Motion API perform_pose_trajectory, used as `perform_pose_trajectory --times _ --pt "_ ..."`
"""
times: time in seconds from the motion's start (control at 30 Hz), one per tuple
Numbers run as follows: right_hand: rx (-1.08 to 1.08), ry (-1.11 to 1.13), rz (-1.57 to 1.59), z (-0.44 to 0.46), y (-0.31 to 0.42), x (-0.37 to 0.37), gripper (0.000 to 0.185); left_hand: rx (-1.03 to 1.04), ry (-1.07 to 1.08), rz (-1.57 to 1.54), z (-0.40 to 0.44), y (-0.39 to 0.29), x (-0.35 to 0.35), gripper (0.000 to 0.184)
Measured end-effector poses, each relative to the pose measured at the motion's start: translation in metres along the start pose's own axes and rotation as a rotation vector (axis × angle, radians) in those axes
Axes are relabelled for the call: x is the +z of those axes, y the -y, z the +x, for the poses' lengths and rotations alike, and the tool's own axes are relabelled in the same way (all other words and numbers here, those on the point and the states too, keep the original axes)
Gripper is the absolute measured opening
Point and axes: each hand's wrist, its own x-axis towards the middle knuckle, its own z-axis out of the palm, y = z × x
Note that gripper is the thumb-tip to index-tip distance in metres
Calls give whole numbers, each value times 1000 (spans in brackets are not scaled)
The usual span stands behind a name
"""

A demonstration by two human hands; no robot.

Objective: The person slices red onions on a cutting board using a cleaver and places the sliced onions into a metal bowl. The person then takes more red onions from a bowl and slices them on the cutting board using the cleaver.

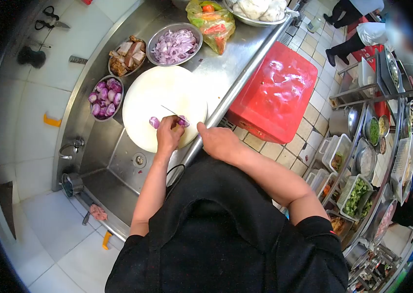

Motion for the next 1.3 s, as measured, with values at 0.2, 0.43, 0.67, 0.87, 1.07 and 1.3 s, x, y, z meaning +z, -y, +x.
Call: perform_pose_trajectory --times 0.2,0.43,0.67,0.87,1.07,1.3 --pt "-21 -25 32 1 7 -10 22 6 -8 26 3 0 0 26" --pt "21 30 -28 5 5 -4 23 26 -42 34 0 6 3 27" --pt "-20 9 -6 8 -2 6 24 -3 -33 -6 -2 4 2 27" --pt "-4 23 -1 5 -1 3 23 15 -40 -46 -2 6 2 28" --pt "1 14 48 5 1 10 23 17 -23 -24 -4 4 0 28" --pt "118 50 35 27 0 4 27 119 -41 10 -2 8 0 31"
